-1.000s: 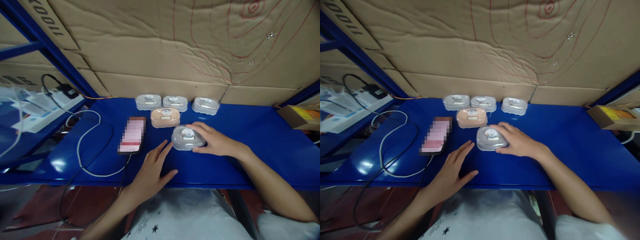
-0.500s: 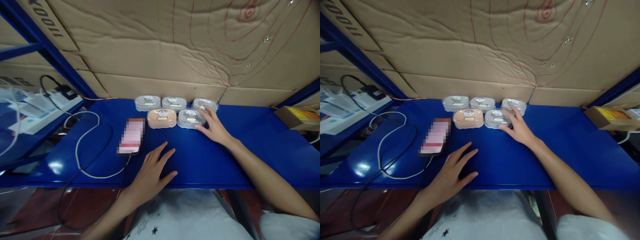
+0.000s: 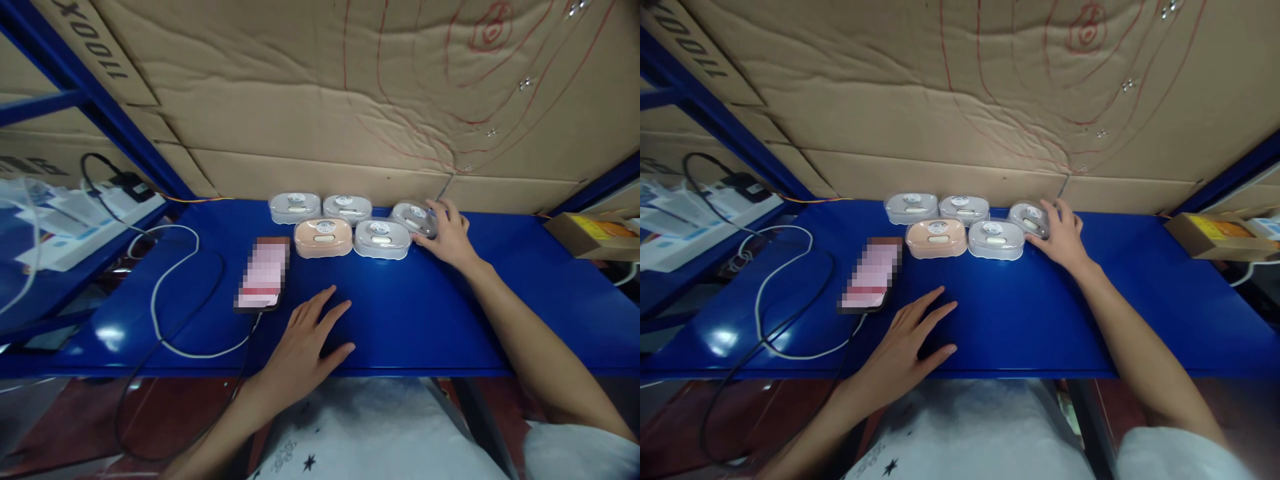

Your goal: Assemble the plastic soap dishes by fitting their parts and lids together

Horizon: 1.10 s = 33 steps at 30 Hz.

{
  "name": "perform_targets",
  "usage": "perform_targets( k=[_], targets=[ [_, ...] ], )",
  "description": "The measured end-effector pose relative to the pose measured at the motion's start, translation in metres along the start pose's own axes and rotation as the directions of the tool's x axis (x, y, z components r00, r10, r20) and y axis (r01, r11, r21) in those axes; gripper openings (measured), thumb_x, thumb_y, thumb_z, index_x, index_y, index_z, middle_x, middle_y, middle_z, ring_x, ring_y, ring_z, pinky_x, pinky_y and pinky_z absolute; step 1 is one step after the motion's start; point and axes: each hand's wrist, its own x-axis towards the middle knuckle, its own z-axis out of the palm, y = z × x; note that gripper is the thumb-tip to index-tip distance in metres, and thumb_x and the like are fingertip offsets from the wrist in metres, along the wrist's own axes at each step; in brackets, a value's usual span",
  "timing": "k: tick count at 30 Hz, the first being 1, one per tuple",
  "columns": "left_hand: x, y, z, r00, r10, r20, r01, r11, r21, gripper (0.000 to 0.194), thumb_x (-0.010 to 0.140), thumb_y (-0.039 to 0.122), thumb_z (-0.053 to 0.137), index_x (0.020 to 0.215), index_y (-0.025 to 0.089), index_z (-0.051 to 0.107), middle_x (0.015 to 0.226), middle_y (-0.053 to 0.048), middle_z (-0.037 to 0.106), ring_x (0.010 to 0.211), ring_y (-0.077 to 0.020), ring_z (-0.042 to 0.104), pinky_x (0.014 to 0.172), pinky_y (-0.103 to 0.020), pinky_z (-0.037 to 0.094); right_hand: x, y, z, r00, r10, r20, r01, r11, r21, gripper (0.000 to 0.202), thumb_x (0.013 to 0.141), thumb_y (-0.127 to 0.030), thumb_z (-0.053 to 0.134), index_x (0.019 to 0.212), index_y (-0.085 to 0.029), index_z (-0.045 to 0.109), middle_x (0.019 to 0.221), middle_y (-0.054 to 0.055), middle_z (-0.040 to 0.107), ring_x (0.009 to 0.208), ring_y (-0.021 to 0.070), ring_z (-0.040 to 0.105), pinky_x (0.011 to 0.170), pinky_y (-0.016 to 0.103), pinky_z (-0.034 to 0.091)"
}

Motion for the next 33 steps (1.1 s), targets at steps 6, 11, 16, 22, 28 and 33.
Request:
perform_targets(
  k=[6, 11, 16, 22, 28, 33],
  targets=[
    [0.000, 0.000, 0.001, 1.000, 0.002, -0.002, -0.002, 1.000, 0.003, 0.058, 0.104, 0.042, 0.063, 0.158, 0.029, 0.044, 0.170, -0.016, 0.039, 0.152, -0.0392, 0.044, 0.117, -0.065, 0.046, 0.000, 0.025, -0.029, 0.940, 0.143, 0.309, -0.154, 0.988, 0.014, 0.095, 0.081, -0.068, 0.075, 0.156, -0.021, 0.039, 0.156, 0.023, 0.045, 0.140, 0.0414, 0.052, 0.112, 0.056, 0.048],
    [0.001, 0.001, 0.000, 1.000, -0.004, -0.004, 0.004, 1.000, -0.006, 0.060, 0.103, 0.042, 0.064, 0.158, 0.029, 0.045, 0.169, -0.015, 0.041, 0.151, -0.0393, 0.045, 0.118, -0.066, 0.045, -0.017, 0.039, -0.073, 0.849, 0.225, 0.478, -0.226, 0.973, -0.056, 0.105, 0.063, -0.041, 0.091, 0.153, -0.020, 0.041, 0.146, 0.024, 0.051, 0.133, 0.0399, 0.058, 0.105, 0.048, 0.053],
    [0.001, 0.001, -0.001, 1.000, -0.023, 0.006, 0.023, 0.999, -0.022, 0.066, 0.103, 0.043, 0.064, 0.162, 0.029, 0.039, 0.170, -0.014, 0.041, 0.153, -0.0382, 0.044, 0.120, -0.064, 0.044, -0.031, 0.016, -0.082, 0.795, 0.160, 0.585, -0.185, 0.983, -0.017, 0.116, 0.059, -0.036, 0.092, 0.160, -0.028, 0.035, 0.156, 0.018, 0.044, 0.138, 0.0394, 0.056, 0.107, 0.046, 0.055],
    [0.001, 0.003, -0.003, 0.999, -0.039, 0.026, 0.040, 0.998, -0.041, 0.071, 0.105, 0.044, 0.062, 0.166, 0.030, 0.029, 0.172, -0.014, 0.038, 0.156, -0.0360, 0.040, 0.123, -0.062, 0.042, -0.044, -0.009, -0.086, 0.757, 0.039, 0.653, -0.114, 0.991, 0.073, 0.109, 0.062, -0.034, 0.089, 0.159, -0.032, 0.039, 0.154, 0.013, 0.046, 0.135, 0.0386, 0.060, 0.110, 0.046, 0.055],
    [0.000, 0.005, -0.006, 0.998, -0.055, 0.028, 0.058, 0.994, -0.094, 0.084, 0.103, 0.048, 0.064, 0.169, 0.032, 0.015, 0.171, -0.015, 0.038, 0.156, -0.0359, 0.039, 0.124, -0.061, 0.041, -0.061, -0.057, -0.089, 0.716, -0.217, 0.663, 0.050, 0.964, 0.261, 0.106, 0.070, -0.033, 0.089, 0.162, -0.040, 0.037, 0.159, 0.007, 0.045, 0.141, 0.0381, 0.056, 0.118, 0.052, 0.050],
    [0.000, 0.004, -0.006, 0.999, -0.030, 0.023, 0.033, 0.991, -0.127, 0.107, 0.095, 0.053, 0.075, 0.169, 0.034, 0.000, 0.171, -0.019, 0.038, 0.155, -0.0407, 0.041, 0.122, -0.066, 0.039, -0.070, -0.112, -0.069, 0.646, -0.515, 0.564, 0.209, 0.829, 0.518, 0.104, 0.081, -0.056, 0.087, 0.167, -0.039, 0.032, 0.166, 0.008, 0.043, 0.149, 0.0373, 0.050, 0.121, 0.053, 0.049]
  ],
)
